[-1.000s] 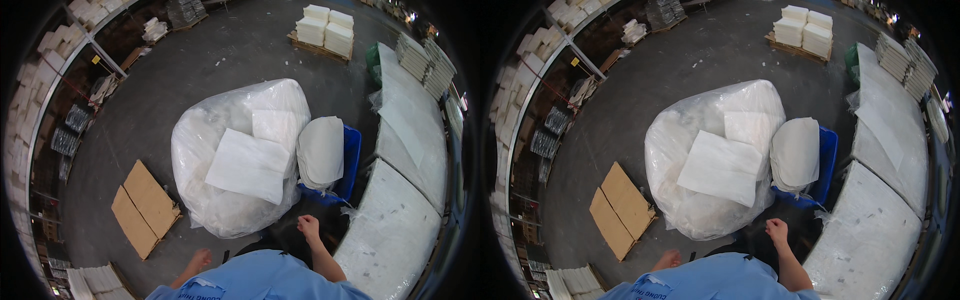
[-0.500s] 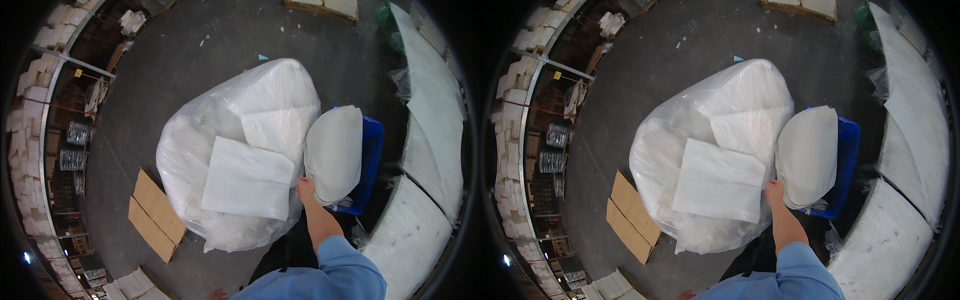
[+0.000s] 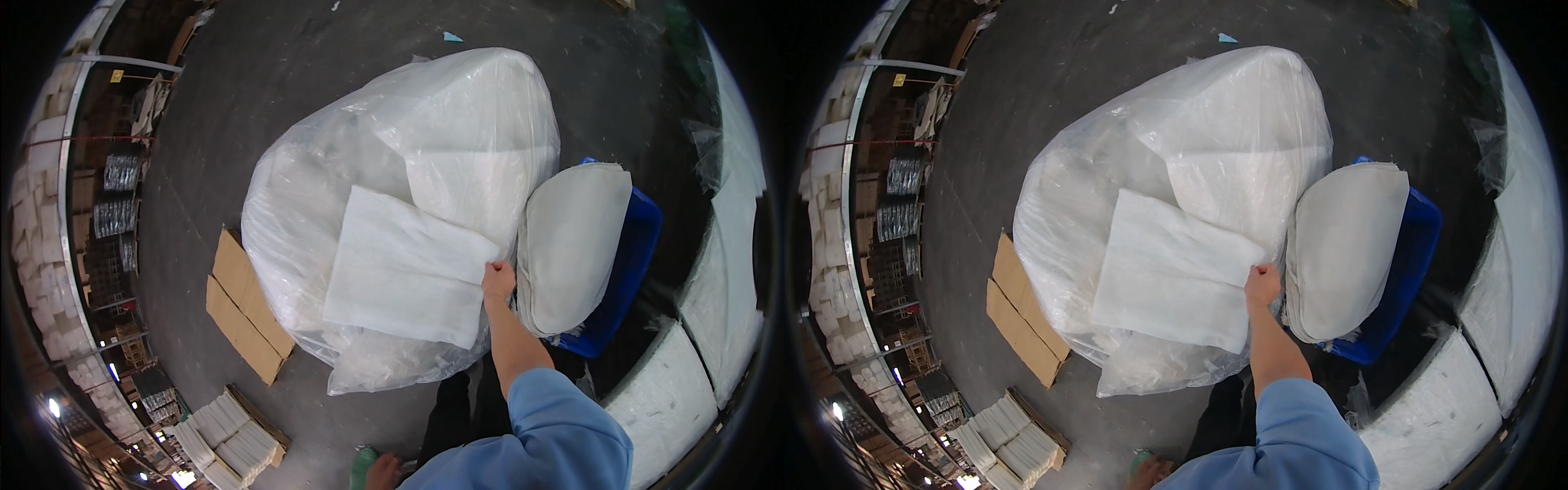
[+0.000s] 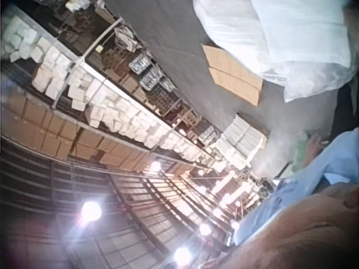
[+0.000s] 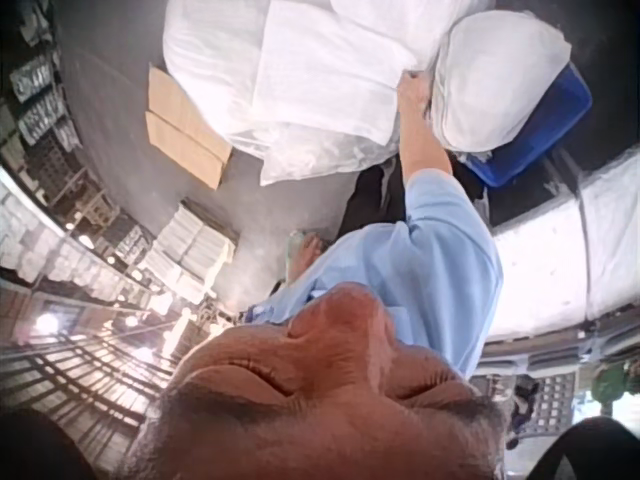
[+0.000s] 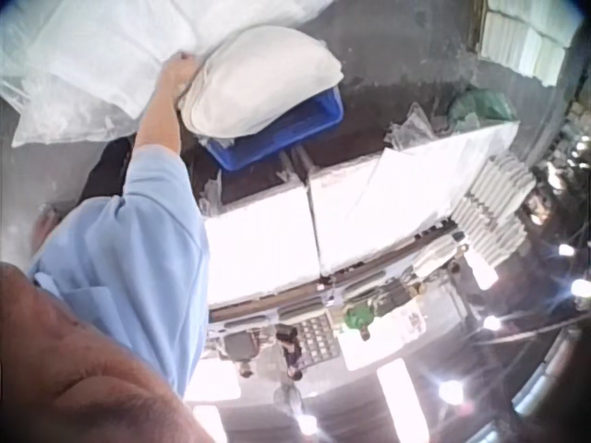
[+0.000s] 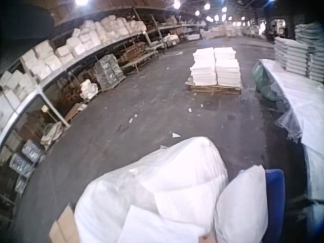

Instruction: The person wraps a rectangular foam piece with a thin white sheet, smoothing the surface and folding the edges to enclose the foam. The wrapped item is then placed on a stack of similar wrapped pieces.

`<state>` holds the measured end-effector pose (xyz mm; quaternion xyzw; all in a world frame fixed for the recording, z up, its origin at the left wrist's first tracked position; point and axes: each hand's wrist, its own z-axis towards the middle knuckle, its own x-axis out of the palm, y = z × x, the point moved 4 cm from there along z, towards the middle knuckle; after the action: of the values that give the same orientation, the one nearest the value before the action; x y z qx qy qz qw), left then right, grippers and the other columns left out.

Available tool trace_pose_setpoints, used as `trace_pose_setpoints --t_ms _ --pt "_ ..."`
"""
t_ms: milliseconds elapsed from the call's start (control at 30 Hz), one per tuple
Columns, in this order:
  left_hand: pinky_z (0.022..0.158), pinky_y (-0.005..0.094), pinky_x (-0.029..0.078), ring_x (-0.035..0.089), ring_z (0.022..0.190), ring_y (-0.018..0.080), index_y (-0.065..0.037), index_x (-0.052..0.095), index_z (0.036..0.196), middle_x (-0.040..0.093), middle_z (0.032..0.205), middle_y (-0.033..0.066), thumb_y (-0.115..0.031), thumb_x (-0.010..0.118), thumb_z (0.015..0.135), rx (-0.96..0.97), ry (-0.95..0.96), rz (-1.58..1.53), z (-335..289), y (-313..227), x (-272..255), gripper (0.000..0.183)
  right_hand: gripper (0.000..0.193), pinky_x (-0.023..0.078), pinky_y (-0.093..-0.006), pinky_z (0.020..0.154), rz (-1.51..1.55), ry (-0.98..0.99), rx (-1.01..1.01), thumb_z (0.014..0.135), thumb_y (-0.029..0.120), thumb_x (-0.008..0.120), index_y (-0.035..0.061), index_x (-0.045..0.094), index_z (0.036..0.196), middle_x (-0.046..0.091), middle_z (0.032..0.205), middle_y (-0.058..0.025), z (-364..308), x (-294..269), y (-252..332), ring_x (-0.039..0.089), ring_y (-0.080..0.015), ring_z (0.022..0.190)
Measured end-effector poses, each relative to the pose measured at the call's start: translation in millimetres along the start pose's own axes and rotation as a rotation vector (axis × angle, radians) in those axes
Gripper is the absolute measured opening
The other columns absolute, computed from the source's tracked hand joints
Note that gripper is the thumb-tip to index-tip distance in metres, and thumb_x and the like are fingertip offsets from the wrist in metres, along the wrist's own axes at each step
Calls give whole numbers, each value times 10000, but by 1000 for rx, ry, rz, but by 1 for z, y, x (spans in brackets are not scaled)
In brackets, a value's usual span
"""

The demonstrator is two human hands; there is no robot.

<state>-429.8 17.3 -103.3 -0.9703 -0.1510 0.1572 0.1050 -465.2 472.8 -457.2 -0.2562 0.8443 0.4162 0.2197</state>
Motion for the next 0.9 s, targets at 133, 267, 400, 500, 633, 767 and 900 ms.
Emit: trace_pose_setpoints --t_ms 133,267,400,500,633,767,900 --pt "898 302 523 682 958 167 -37 618 1383 734 1105 115 -384 633 1026 -1 -135 66 123 -54 -21 497 151 532 -428 816 -10 100 -362 803 175 816 88 706 856 669 958 -121 -60 -14 25 672 -332 905" --pt "1020 298 483 640 1178 185 -21 511 1470 694 1266 147 -290 650 1035 364 -31 -81 223 -206 -11 530 145 524 -429 879 90 117 -620 782 126 826 100 703 854 652 1090 -113 -109 -30 41 657 -341 998" --pt "921 314 520 666 1068 184 16 549 1386 715 1177 136 -232 682 1004 411 -228 -221 279 -279 -4 475 178 501 -441 973 159 242 -724 774 80 828 102 702 897 680 1215 -107 -142 -40 58 647 -331 1099" --pt "860 303 535 682 989 174 26 615 1256 723 1087 116 -239 662 1014 378 -169 -179 293 -289 -2 362 149 512 -414 954 224 415 -703 815 69 806 99 706 921 702 1224 -109 -144 -36 60 667 -302 1093" --pt "843 296 543 687 949 167 31 661 1140 713 1032 89 -329 597 1061 312 -45 -234 295 -281 -7 374 143 540 -364 891 448 544 -398 852 65 785 72 717 978 727 1124 -81 -137 -33 58 686 -228 1009" --pt "888 324 531 705 1033 204 18 646 1218 705 1126 103 -440 499 1097 283 83 -325 287 -278 -5 497 195 561 -333 816 523 634 -281 854 77 778 48 732 1041 731 1085 -69 -127 -29 59 681 -196 939" --pt "948 345 519 699 1093 230 35 611 1264 685 1204 128 -491 455 1100 310 100 -274 281 -282 -11 573 195 555 -310 764 428 666 -408 870 78 763 42 736 1060 735 1012 -71 -120 -21 62 676 -173 881"
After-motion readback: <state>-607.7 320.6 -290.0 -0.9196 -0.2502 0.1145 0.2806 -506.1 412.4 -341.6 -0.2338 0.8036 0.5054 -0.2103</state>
